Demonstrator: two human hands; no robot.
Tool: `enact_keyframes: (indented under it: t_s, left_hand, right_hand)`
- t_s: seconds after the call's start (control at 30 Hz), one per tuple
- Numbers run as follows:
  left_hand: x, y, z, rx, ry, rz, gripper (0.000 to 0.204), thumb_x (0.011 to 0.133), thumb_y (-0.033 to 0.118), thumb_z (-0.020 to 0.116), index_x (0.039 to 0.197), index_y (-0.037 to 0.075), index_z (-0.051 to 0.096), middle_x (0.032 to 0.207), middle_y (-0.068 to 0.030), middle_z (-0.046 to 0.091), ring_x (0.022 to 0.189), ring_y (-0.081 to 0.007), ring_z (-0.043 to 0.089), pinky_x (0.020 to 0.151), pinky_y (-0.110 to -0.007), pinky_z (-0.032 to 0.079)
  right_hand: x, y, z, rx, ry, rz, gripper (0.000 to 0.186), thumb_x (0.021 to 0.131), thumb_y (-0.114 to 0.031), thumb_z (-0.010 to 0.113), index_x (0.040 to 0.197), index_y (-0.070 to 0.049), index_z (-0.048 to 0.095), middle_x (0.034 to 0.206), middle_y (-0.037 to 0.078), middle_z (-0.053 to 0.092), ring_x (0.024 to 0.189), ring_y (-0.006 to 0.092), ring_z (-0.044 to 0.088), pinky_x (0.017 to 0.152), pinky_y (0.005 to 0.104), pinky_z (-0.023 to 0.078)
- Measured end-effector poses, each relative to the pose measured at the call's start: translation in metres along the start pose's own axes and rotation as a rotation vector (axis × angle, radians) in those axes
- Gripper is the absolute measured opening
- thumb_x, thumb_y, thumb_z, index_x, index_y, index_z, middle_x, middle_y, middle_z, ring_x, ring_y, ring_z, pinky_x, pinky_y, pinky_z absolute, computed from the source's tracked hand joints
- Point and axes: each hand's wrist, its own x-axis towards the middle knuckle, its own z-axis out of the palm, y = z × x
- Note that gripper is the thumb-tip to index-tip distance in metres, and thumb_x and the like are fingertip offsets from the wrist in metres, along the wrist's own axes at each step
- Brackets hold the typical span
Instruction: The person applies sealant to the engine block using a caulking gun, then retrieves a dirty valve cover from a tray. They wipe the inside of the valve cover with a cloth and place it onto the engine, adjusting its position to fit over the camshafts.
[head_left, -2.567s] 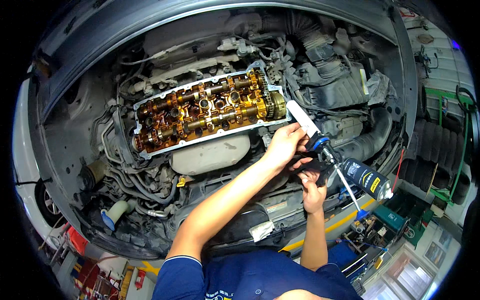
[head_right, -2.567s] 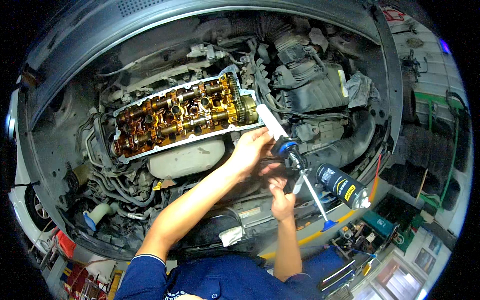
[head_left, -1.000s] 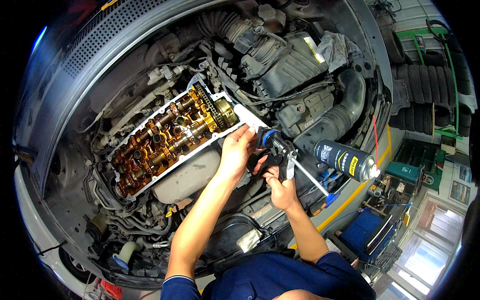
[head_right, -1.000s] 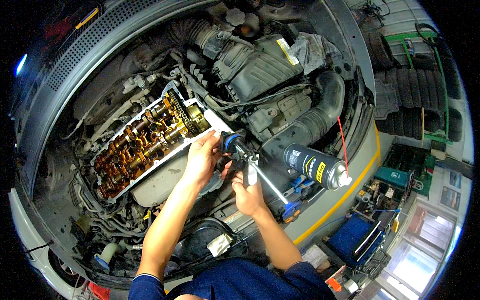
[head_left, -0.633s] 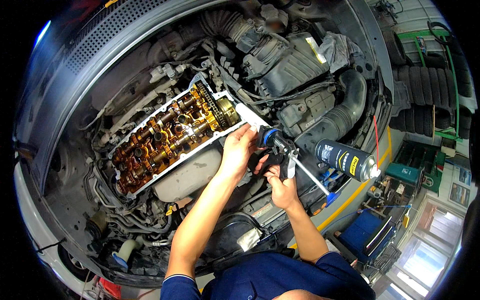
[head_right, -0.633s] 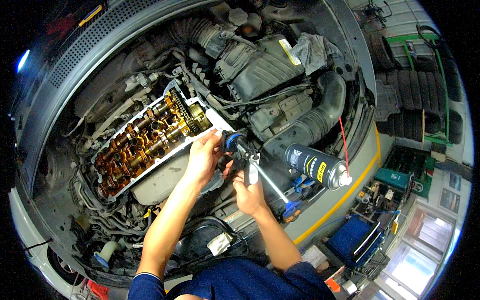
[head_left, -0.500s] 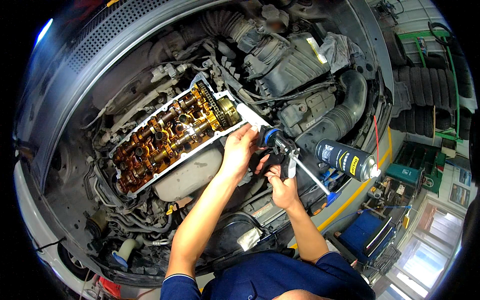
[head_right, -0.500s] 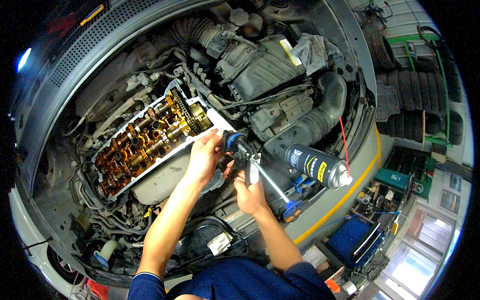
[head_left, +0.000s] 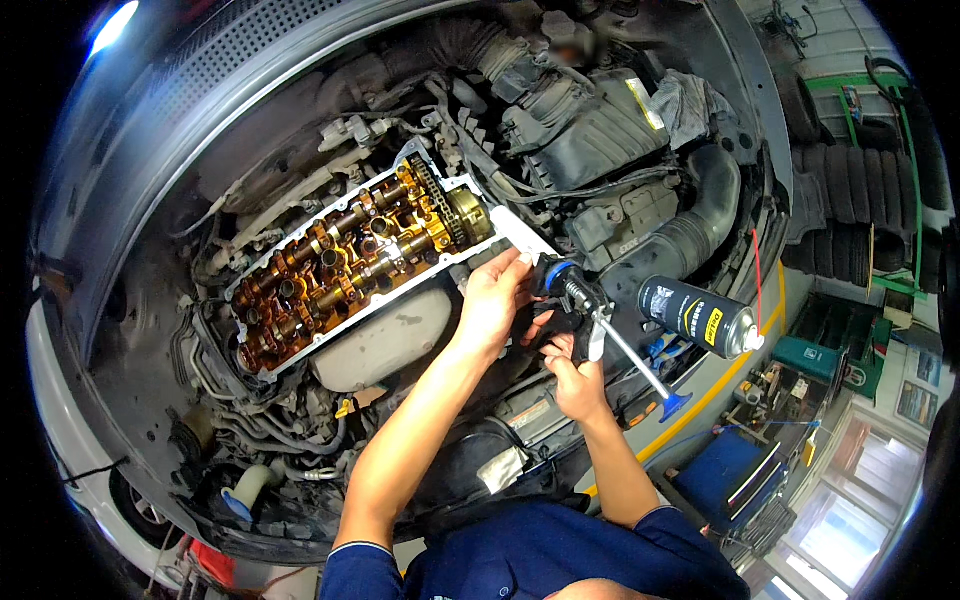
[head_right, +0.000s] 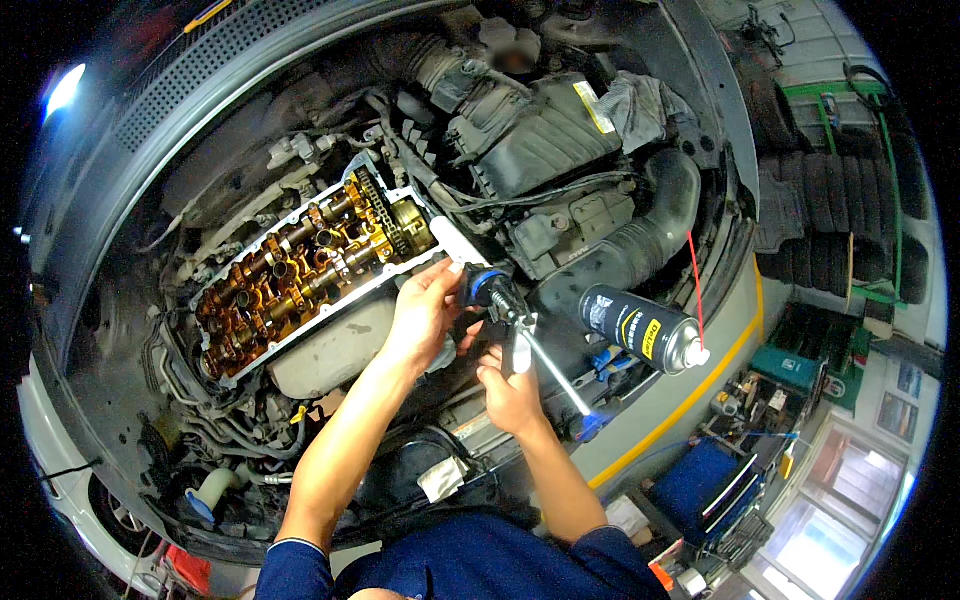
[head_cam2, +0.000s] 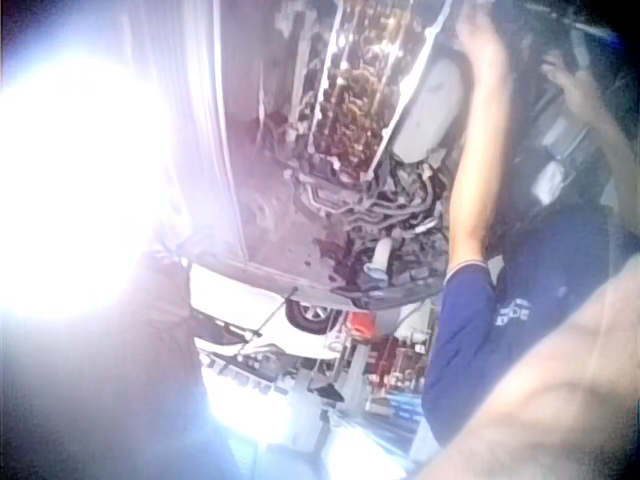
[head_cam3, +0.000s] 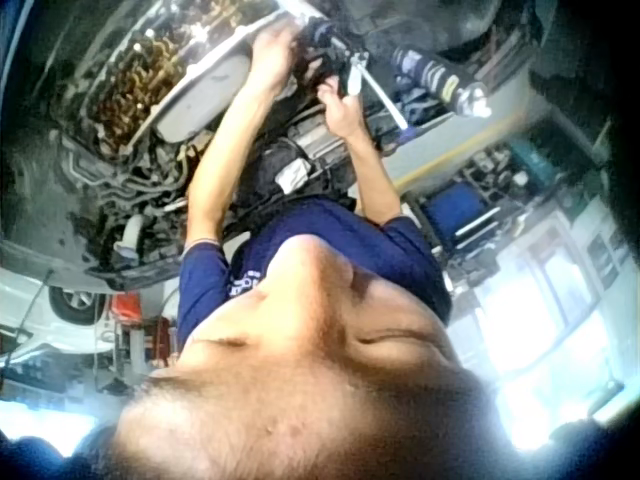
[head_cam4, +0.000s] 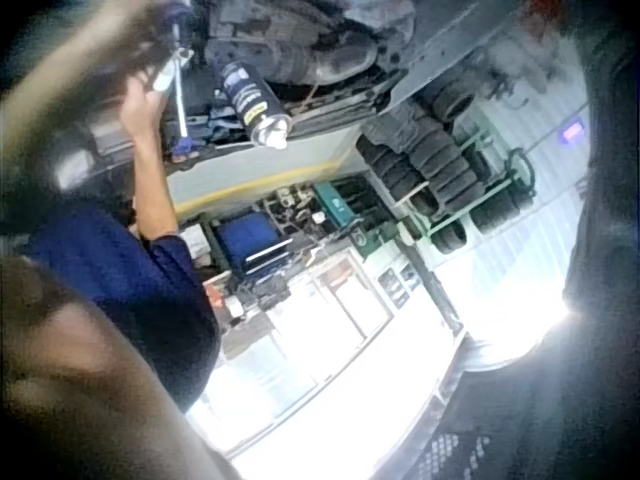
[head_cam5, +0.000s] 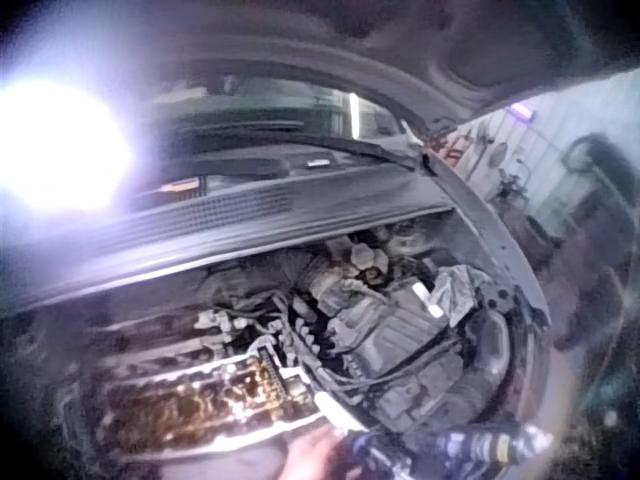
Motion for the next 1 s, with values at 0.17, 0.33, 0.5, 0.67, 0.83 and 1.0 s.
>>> enact_keyframes:
  t_s: [0.17, 0.33, 0.5, 0.67, 0.83, 1.0]
  left_hand:
    - [-0.004, -0.003, 0.004, -0.015, -0.019, -0.007, 0.037, 0.11, 0.023, 0.061, 0.137, -0.003, 0.063, 0.108, -0.0056, 0.073, 0.095, -0.0147, 0.07, 0.087, -0.034, 0.059]
    - [-0.008, 0.0, 0.005, -0.031, -0.017, -0.036, 0.035, 0.111, 0.022, 0.06, 0.135, -0.004, 0.063, 0.108, -0.0048, 0.073, 0.093, -0.0143, 0.07, 0.086, -0.033, 0.059]
    - [-0.001, -0.008, -0.002, -0.008, -0.027, -0.001, 0.034, 0.11, 0.021, 0.059, 0.134, -0.003, 0.063, 0.11, -0.0052, 0.074, 0.093, -0.0144, 0.07, 0.086, -0.032, 0.058]
    - [-0.002, -0.009, -0.003, 0.028, -0.026, -0.003, 0.033, 0.111, 0.021, 0.058, 0.134, -0.002, 0.064, 0.11, -0.006, 0.075, 0.094, -0.0149, 0.07, 0.087, -0.033, 0.058]
    - [-0.003, -0.009, 0.0, 0.016, -0.026, -0.006, 0.036, 0.111, 0.023, 0.058, 0.136, -0.002, 0.064, 0.112, -0.0068, 0.075, 0.096, -0.0152, 0.071, 0.089, -0.033, 0.058]
    - [-0.003, -0.01, -0.002, 0.006, -0.032, -0.001, 0.038, 0.111, 0.023, 0.058, 0.138, -0.003, 0.063, 0.114, -0.0077, 0.076, 0.097, -0.0155, 0.071, 0.089, -0.033, 0.058]
  right_hand:
    - [-0.009, 0.006, -0.01, -0.09, 0.04, 0.049, 0.052, 0.089, 0.006, 0.048, 0.141, 0.007, 0.053, 0.125, 0.015, 0.063, 0.113, 0.0207, 0.064, 0.099, 0.033, 0.052]
    - [-0.013, 0.009, -0.012, -0.122, 0.071, 0.058, 0.054, 0.088, 0.006, 0.042, 0.14, 0.006, 0.055, 0.119, 0.011, 0.063, 0.108, 0.0175, 0.061, 0.098, 0.0313, 0.051]
    - [-0.006, -0.001, -0.003, -0.077, -0.005, 0.002, 0.053, 0.087, 0.006, 0.039, 0.139, 0.007, 0.052, 0.123, 0.017, 0.064, 0.113, 0.0247, 0.065, 0.103, 0.038, 0.052]
    - [-0.005, -0.006, 0.0, -0.012, -0.027, 0.014, 0.046, 0.091, 0.011, 0.039, 0.135, 0.004, 0.051, 0.118, 0.015, 0.064, 0.112, 0.0232, 0.065, 0.102, 0.0356, 0.052]
    - [-0.007, -0.001, -0.003, -0.026, -0.027, -0.014, 0.047, 0.091, 0.008, 0.039, 0.137, 0.005, 0.051, 0.119, 0.017, 0.065, 0.113, 0.0256, 0.066, 0.104, 0.0392, 0.054]
    - [-0.007, -0.001, -0.002, -0.045, -0.019, -0.019, 0.047, 0.092, 0.007, 0.038, 0.136, 0.006, 0.052, 0.118, 0.017, 0.065, 0.111, 0.0257, 0.067, 0.103, 0.0397, 0.055]
